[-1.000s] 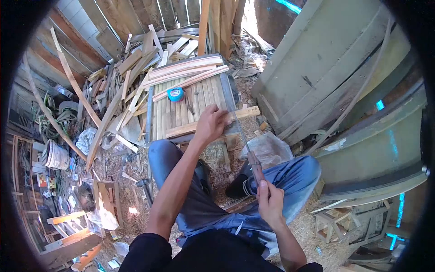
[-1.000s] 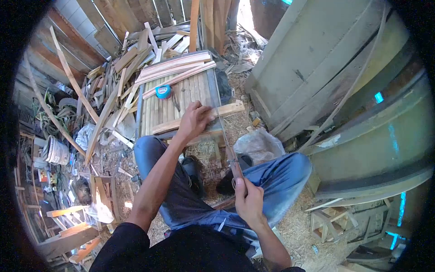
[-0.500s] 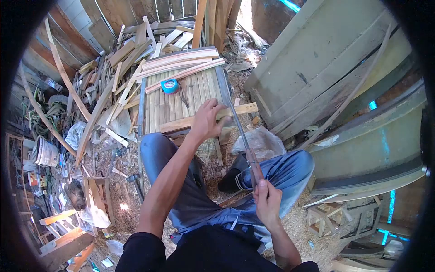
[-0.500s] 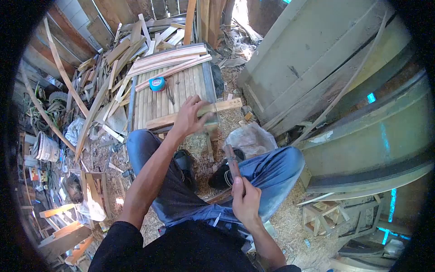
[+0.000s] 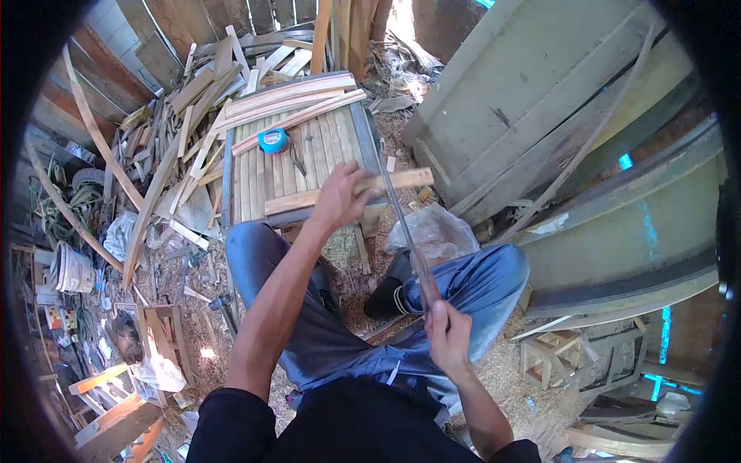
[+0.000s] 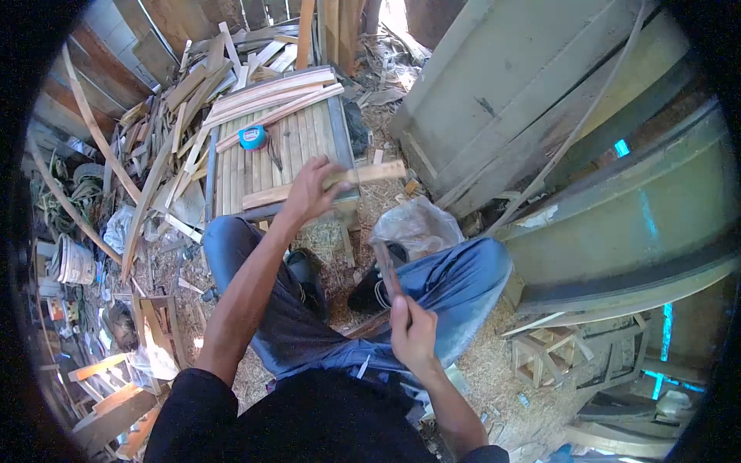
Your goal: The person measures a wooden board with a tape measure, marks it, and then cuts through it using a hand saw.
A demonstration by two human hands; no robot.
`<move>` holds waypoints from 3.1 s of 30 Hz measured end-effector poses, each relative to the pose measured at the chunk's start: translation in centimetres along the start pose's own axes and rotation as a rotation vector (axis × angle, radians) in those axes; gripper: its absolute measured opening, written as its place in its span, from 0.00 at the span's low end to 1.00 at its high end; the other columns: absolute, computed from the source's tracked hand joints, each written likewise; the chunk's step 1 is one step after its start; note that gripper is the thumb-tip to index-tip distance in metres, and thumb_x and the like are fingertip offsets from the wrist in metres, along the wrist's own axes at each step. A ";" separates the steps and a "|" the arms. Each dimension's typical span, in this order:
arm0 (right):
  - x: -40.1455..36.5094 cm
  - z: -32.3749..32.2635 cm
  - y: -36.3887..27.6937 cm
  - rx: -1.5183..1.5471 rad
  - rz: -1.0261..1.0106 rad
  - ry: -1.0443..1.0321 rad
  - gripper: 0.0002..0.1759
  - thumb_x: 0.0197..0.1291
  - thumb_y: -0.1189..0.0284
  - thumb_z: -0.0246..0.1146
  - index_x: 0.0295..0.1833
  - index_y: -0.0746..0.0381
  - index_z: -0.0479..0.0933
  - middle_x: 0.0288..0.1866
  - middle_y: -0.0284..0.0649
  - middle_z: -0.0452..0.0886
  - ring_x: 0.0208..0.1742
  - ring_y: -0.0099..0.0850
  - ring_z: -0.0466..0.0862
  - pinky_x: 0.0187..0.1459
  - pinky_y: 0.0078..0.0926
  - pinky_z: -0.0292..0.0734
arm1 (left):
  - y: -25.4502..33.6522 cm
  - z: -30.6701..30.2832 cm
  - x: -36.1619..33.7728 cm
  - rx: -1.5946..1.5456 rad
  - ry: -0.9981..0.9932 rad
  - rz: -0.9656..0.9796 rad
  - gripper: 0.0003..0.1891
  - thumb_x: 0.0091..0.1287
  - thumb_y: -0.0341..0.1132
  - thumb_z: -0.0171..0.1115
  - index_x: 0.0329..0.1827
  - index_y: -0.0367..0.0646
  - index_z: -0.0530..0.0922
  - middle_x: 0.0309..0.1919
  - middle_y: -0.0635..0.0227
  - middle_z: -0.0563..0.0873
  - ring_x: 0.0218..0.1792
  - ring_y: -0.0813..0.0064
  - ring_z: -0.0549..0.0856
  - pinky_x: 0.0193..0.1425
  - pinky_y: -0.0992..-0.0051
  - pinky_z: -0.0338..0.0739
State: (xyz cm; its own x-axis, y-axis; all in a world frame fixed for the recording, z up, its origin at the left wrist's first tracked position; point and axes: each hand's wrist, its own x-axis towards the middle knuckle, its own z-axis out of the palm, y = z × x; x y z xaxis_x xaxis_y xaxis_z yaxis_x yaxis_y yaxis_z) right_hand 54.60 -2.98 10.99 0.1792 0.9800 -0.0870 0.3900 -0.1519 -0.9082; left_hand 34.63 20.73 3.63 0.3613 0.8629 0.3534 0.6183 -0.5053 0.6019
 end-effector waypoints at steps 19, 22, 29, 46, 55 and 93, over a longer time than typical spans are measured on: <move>6.3 1.0 2.0 0.051 -0.003 0.031 0.27 0.77 0.60 0.50 0.26 0.66 0.72 0.17 0.29 0.70 0.18 0.17 0.67 0.22 0.20 0.61 | -2.3 0.0 2.1 0.162 -0.041 -0.085 0.39 0.45 0.57 0.78 0.57 0.43 0.78 0.48 0.57 0.78 0.53 0.51 0.75 0.60 0.56 0.72; 5.4 1.5 1.7 0.029 -0.008 0.006 0.26 0.77 0.61 0.50 0.25 0.65 0.71 0.17 0.30 0.69 0.18 0.17 0.67 0.21 0.21 0.62 | -2.2 0.0 2.0 0.181 -0.046 -0.110 0.34 0.49 0.54 0.76 0.56 0.43 0.79 0.46 0.57 0.79 0.52 0.51 0.76 0.59 0.58 0.73; 1.6 1.1 1.0 0.025 0.011 0.019 0.26 0.77 0.62 0.49 0.24 0.65 0.68 0.16 0.30 0.68 0.18 0.18 0.67 0.21 0.22 0.62 | -0.7 0.4 1.1 0.018 0.019 -0.102 0.12 0.63 0.38 0.66 0.44 0.40 0.83 0.36 0.58 0.80 0.44 0.53 0.78 0.53 0.60 0.74; 1.6 0.0 -2.1 -0.025 0.110 -0.005 0.26 0.76 0.62 0.52 0.25 0.67 0.73 0.16 0.31 0.69 0.20 0.17 0.69 0.23 0.24 0.63 | -0.3 0.4 0.6 0.002 0.043 -0.076 0.16 0.59 0.43 0.71 0.42 0.40 0.85 0.36 0.61 0.82 0.41 0.55 0.79 0.50 0.62 0.75; 7.1 4.9 -0.5 -0.090 -0.124 0.157 0.25 0.76 0.62 0.52 0.27 0.68 0.74 0.15 0.33 0.69 0.21 0.19 0.67 0.25 0.26 0.63 | -0.2 0.6 0.6 0.042 0.059 -0.129 0.14 0.58 0.41 0.71 0.41 0.40 0.85 0.37 0.62 0.83 0.42 0.56 0.80 0.50 0.61 0.75; 7.6 4.9 -0.3 -0.085 -0.123 0.169 0.24 0.74 0.61 0.53 0.33 0.71 0.78 0.16 0.47 0.68 0.18 0.31 0.70 0.25 0.38 0.65 | 0.1 1.1 -0.3 0.094 0.142 -0.147 0.15 0.58 0.44 0.72 0.41 0.43 0.87 0.34 0.62 0.83 0.42 0.57 0.80 0.48 0.61 0.75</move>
State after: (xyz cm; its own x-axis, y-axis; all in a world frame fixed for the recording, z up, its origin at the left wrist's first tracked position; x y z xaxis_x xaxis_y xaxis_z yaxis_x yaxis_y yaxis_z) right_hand 51.39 5.16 8.56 0.2715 0.9574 0.0987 0.4915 -0.0498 -0.8694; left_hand 35.35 20.41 2.86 0.1642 0.9152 0.3681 0.7220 -0.3658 0.5873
